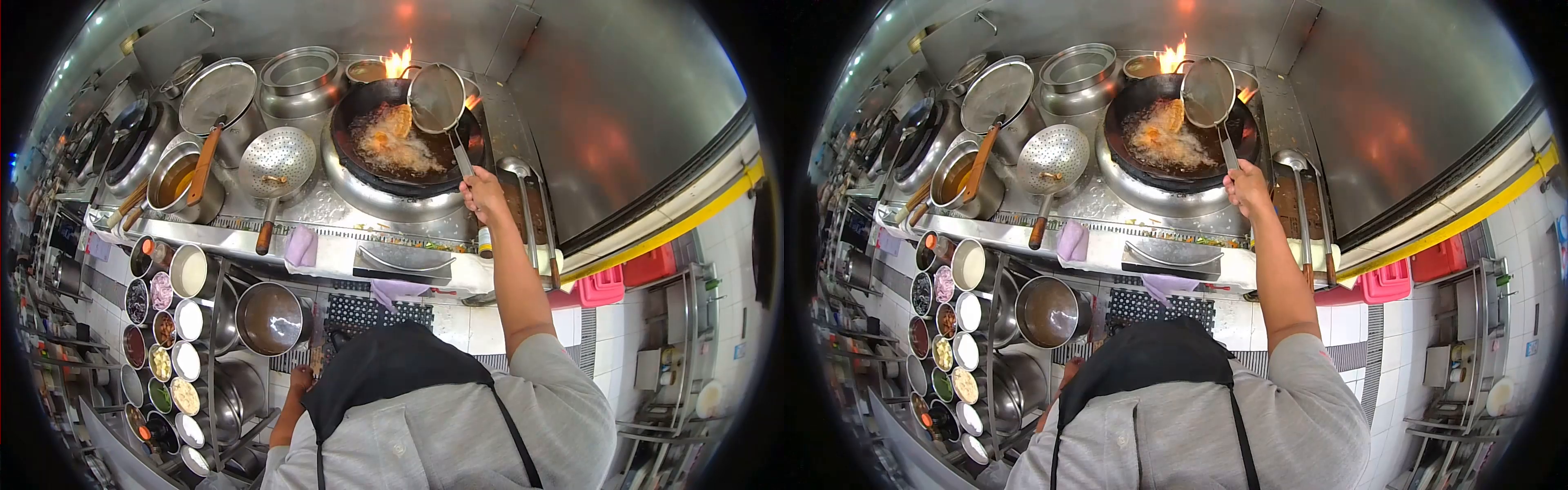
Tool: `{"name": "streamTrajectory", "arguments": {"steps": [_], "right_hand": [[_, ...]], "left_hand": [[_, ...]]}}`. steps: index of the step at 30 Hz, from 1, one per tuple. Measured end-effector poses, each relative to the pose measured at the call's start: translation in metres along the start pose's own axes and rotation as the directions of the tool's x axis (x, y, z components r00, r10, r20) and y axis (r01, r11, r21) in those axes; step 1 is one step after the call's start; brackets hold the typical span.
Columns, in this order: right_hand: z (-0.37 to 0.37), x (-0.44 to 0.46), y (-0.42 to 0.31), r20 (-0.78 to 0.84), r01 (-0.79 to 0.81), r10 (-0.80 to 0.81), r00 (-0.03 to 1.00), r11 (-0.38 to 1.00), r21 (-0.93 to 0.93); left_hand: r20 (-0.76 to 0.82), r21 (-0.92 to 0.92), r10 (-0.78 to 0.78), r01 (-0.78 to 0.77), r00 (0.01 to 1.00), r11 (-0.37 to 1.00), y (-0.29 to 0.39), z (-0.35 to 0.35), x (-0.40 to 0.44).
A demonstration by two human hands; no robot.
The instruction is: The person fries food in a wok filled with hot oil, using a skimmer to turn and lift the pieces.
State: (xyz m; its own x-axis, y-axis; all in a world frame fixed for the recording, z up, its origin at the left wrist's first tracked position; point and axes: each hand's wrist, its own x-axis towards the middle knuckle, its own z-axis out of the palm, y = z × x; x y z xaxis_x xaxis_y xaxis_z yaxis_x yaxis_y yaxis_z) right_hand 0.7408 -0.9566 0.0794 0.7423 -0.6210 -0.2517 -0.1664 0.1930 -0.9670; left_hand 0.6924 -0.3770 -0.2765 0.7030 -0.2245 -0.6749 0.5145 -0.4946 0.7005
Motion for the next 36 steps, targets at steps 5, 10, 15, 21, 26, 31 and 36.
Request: {"name": "streamTrajectory", "arguments": {"steps": [5,10,15,21,26,31,36], "right_hand": [[0.019,0.01,-0.001,0.035,-0.044,0.04,0.999,0.991,0.123],[0.045,0.006,-0.01,0.13,0.013,-0.019,0.991,0.999,0.044],[0.053,0.006,-0.008,0.154,0.053,-0.037,0.987,0.994,-0.1],[0.047,-0.005,-0.001,0.196,0.4,-0.351,0.916,0.754,-0.521],[0.042,-0.009,0.018,0.27,0.511,-0.526,0.807,0.39,-0.766],[0.046,-0.011,0.012,0.297,0.485,-0.504,0.811,0.297,-0.822],[0.026,-0.023,0.003,0.311,0.436,-0.47,0.826,0.183,-0.881]], "left_hand": [[-0.029,0.122,-0.007,0.011,1.0,0.992,0.034,0.01,0.008],[-0.03,0.119,0.007,-0.003,1.0,0.993,0.004,0.01,0.019],[-0.083,0.152,0.076,-0.063,0.994,0.986,-0.066,0.005,0.036],[-0.183,0.203,0.104,-0.066,0.978,0.977,-0.054,-0.005,0.006],[-0.144,0.204,0.031,-0.001,0.989,0.979,-0.035,-0.006,0.006],[0.008,0.017,0.084,-0.084,0.996,0.996,-0.019,-0.005,0.022],[-0.02,0.049,0.07,-0.069,0.997,0.996,0.01,0.002,0.019]]}}
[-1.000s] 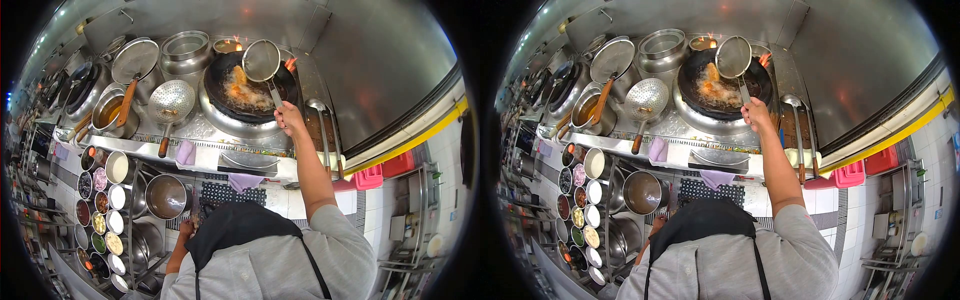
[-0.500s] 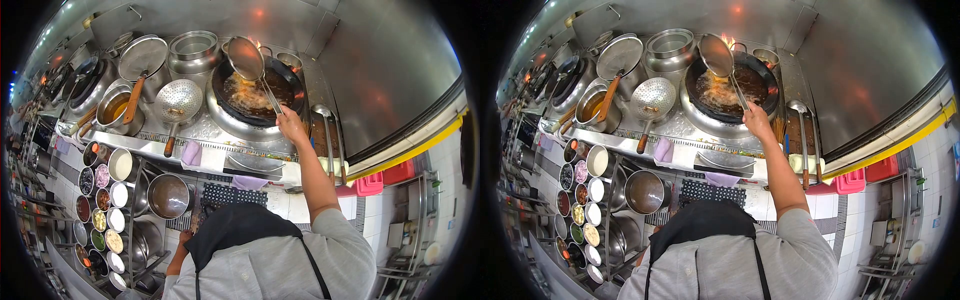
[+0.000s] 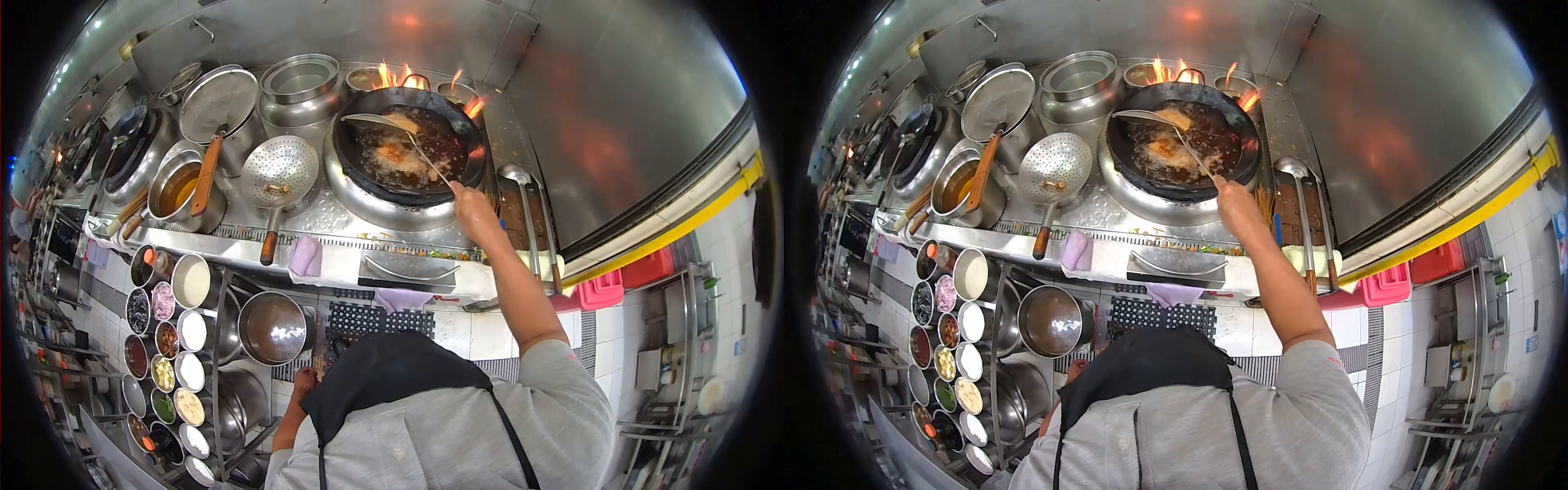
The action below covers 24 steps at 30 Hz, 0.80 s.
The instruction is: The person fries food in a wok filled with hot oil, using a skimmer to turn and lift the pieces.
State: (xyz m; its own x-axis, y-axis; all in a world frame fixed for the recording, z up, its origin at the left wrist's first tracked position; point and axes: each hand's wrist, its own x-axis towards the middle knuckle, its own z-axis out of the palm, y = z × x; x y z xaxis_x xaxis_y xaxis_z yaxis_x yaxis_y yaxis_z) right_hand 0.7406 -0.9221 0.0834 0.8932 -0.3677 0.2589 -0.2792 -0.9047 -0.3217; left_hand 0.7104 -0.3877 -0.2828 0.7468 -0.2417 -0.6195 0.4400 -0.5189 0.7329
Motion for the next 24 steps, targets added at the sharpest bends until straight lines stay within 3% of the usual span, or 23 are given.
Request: {"name": "streamTrajectory", "arguments": {"steps": [2,4,6,8,9,10,13,15,17,19,24], "right_hand": [[0.001,-0.007,0.015,0.031,-0.048,0.049,0.998,0.998,-0.037],[0.001,-0.014,0.023,0.04,-0.069,0.07,0.997,0.997,-0.023],[0.002,-0.02,0.036,0.049,-0.087,0.088,0.995,0.996,-0.005],[0.003,-0.029,0.055,-0.114,0.085,-0.079,0.99,0.995,0.05],[-0.007,-0.035,0.055,-0.113,0.086,-0.08,0.99,0.995,0.05],[-0.019,-0.042,0.054,-0.096,0.033,-0.023,0.995,0.994,0.106],[-0.04,-0.055,0.063,0.019,-0.203,0.21,0.978,0.913,0.355],[-0.059,-0.062,0.06,0.079,-0.302,0.302,0.95,0.823,0.481],[-0.056,-0.068,0.081,0.048,-0.28,0.302,0.952,0.798,0.534],[-0.058,-0.071,0.081,0.012,-0.308,0.354,0.935,0.794,0.524],[-0.041,-0.07,0.091,0.024,-0.354,0.44,0.898,0.686,0.636]], "left_hand": [[-0.004,-0.02,-0.009,0.009,1.0,1.0,0.001,-0.001,-0.002],[0.112,-0.099,-0.018,0.029,0.994,0.995,-0.003,-0.006,0.0],[0.08,-0.082,-0.009,0.015,0.997,0.996,-0.012,-0.006,-0.001],[0.049,-0.064,-0.001,0.004,0.999,0.998,-0.015,-0.006,-0.005],[0.024,-0.014,0.006,-0.005,1.0,1.0,-0.013,-0.006,-0.009],[-0.002,0.036,0.013,-0.013,1.0,0.999,-0.012,-0.006,-0.013],[-0.017,0.177,0.001,0.002,1.0,0.984,-0.094,0.002,0.038],[0.007,0.147,0.018,-0.019,1.0,0.989,-0.063,-0.005,0.016],[0.034,0.119,0.038,-0.042,0.999,0.992,-0.029,-0.007,-0.003],[0.052,0.031,-0.056,0.055,0.997,0.998,-0.001,-0.005,-0.011],[0.063,0.075,-0.09,0.085,0.994,0.993,0.026,0.004,-0.005]]}}
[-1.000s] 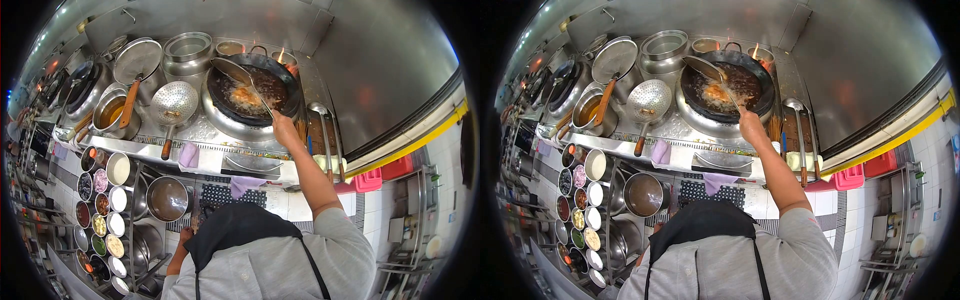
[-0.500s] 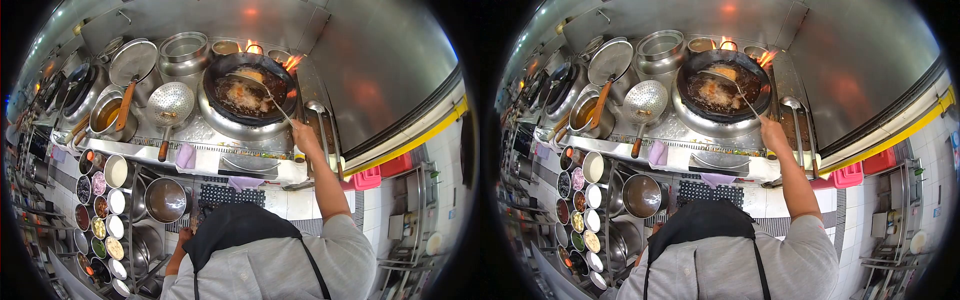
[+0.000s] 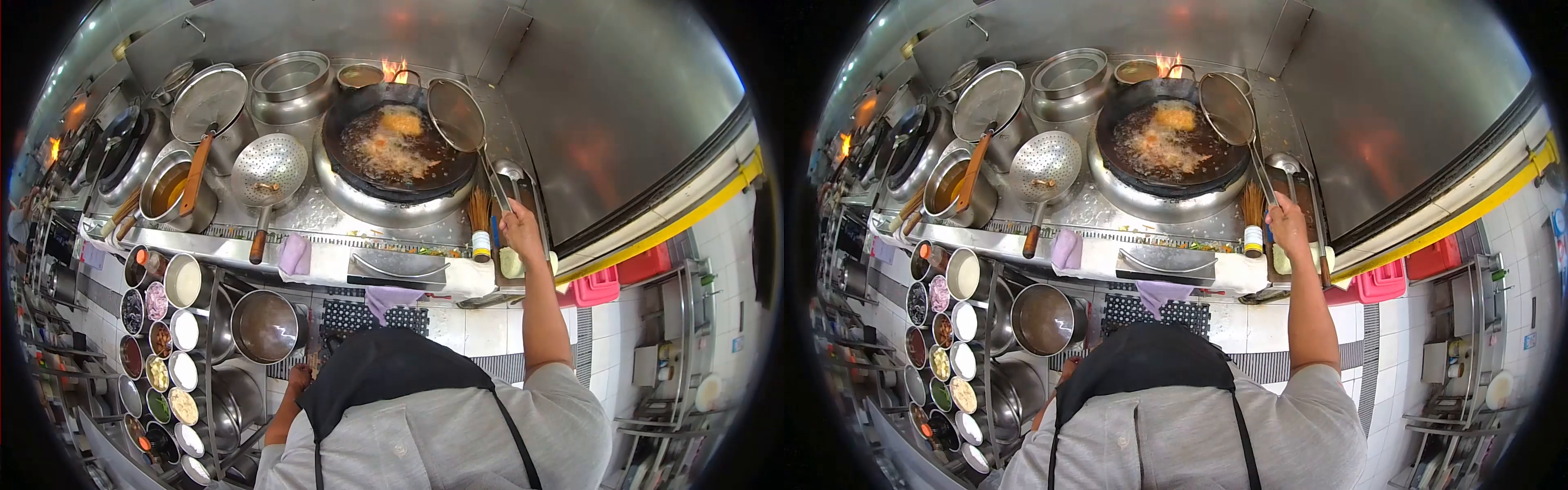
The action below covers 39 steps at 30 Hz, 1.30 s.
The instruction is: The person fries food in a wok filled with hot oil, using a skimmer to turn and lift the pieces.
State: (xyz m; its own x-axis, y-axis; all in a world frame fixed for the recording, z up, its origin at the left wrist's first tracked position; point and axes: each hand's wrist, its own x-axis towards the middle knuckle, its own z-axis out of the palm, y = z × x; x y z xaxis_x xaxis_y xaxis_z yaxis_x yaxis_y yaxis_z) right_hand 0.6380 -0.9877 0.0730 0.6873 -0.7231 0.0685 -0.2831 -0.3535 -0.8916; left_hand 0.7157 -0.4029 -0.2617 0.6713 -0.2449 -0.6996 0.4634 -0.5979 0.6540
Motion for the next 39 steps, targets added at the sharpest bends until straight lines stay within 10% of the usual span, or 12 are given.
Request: {"name": "streamTrajectory", "arguments": {"steps": [14,20,31,39], "right_hand": [[-0.005,-0.002,-0.015,0.118,0.088,-0.071,0.99,0.985,-0.149],[-0.027,-0.025,-0.028,0.222,-0.098,0.105,0.969,0.994,-0.042],[0.007,-0.025,-0.02,0.321,-0.257,0.212,0.923,0.961,0.105],[0.068,-0.01,-0.023,0.438,-0.401,0.243,0.866,0.86,0.317]], "left_hand": [[-0.023,-0.069,0.086,-0.088,0.996,0.994,-0.051,0.005,0.01],[-0.096,0.467,0.159,-0.097,0.983,0.879,-0.132,0.021,0.049],[-0.031,-0.131,0.049,-0.053,0.998,0.99,-0.014,0.018,0.004],[-0.021,0.016,0.078,-0.078,0.997,0.997,-0.021,0.015,-0.009]]}}
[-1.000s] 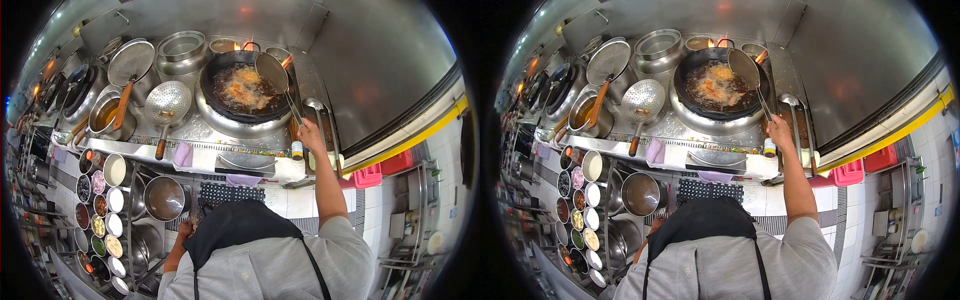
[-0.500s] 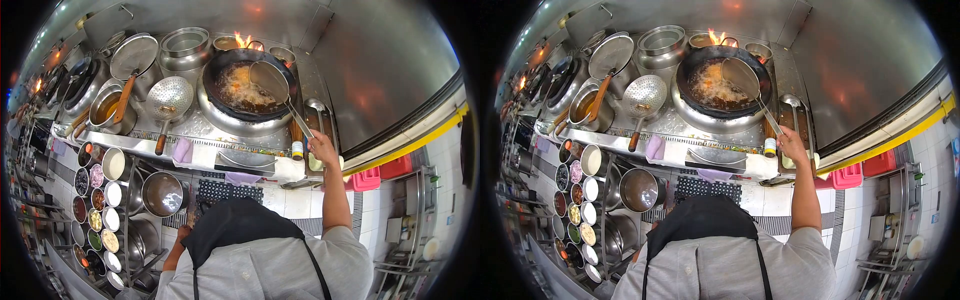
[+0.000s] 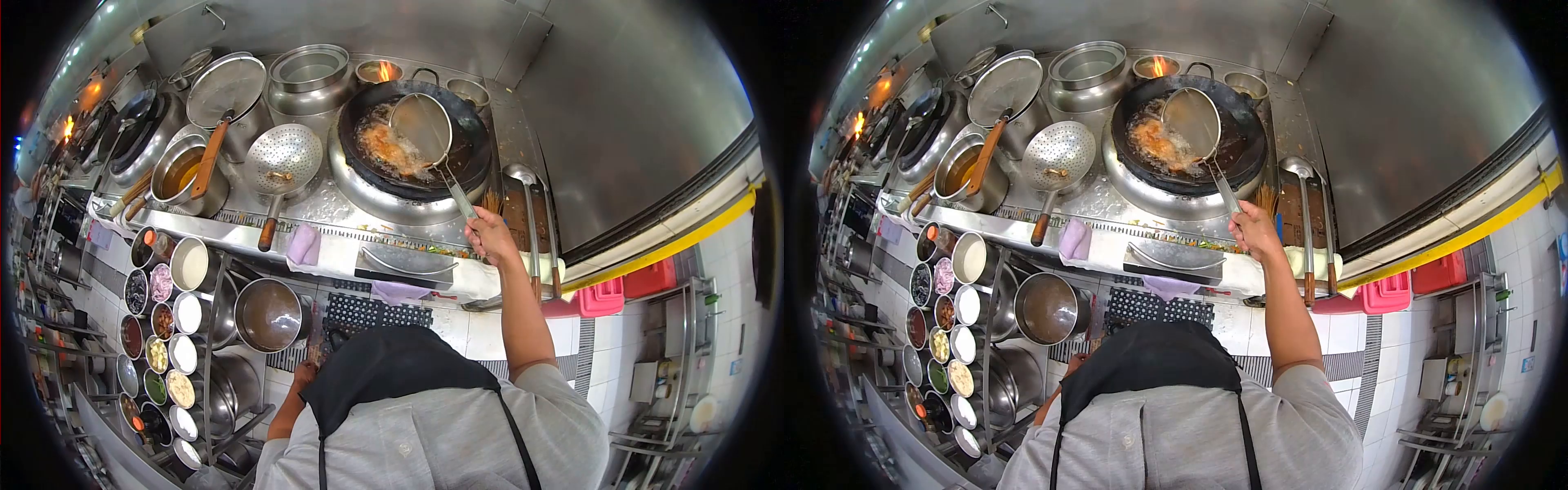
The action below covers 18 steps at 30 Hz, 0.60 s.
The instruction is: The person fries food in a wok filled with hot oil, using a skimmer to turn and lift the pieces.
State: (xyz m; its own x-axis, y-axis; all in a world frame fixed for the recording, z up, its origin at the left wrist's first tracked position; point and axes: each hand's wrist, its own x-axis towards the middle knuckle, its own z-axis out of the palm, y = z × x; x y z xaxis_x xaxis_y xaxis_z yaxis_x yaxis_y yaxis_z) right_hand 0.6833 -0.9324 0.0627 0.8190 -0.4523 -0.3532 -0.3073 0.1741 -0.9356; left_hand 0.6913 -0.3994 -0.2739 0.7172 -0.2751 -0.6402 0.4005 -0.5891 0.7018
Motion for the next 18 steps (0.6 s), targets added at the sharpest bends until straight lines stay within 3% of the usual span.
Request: {"name": "streamTrajectory", "arguments": {"steps": [2,4,6,8,10,12,13,18], "right_hand": [[-0.002,-0.005,-0.006,-0.031,0.006,-0.007,0.999,1.0,-0.023],[-0.008,-0.016,-0.016,-0.091,0.033,-0.047,0.995,0.988,-0.152],[-0.021,-0.016,-0.011,-0.099,0.167,-0.201,0.975,0.946,-0.276],[-0.034,-0.02,-0.006,-0.123,0.179,-0.241,0.963,0.909,-0.376],[-0.045,-0.016,0.003,-0.056,0.322,-0.421,0.905,0.766,-0.557],[-0.043,-0.025,0.001,-0.085,0.288,-0.373,0.924,0.826,-0.485],[-0.042,-0.029,-0.001,-0.111,0.249,-0.318,0.941,0.878,-0.408],[-0.045,-0.049,-0.008,-0.195,0.21,-0.301,0.933,0.898,-0.386]], "left_hand": [[0.011,0.058,0.023,-0.024,1.0,0.998,0.001,-0.004,-0.002],[0.03,-0.082,-0.015,0.018,0.999,0.996,0.005,-0.006,-0.008],[0.027,-0.089,-0.015,0.017,1.0,0.996,0.0,-0.004,-0.008],[0.018,-0.095,-0.006,0.008,1.0,0.995,-0.006,-0.005,-0.005],[0.019,-0.155,-0.005,0.008,1.0,0.988,-0.033,-0.002,0.011],[0.02,-0.216,-0.003,0.007,1.0,0.976,-0.03,-0.002,0.01],[0.016,-0.152,-0.017,0.019,1.0,0.988,-0.019,-0.003,0.003],[0.06,-0.075,0.046,-0.041,0.997,0.996,-0.001,-0.008,-0.002]]}}
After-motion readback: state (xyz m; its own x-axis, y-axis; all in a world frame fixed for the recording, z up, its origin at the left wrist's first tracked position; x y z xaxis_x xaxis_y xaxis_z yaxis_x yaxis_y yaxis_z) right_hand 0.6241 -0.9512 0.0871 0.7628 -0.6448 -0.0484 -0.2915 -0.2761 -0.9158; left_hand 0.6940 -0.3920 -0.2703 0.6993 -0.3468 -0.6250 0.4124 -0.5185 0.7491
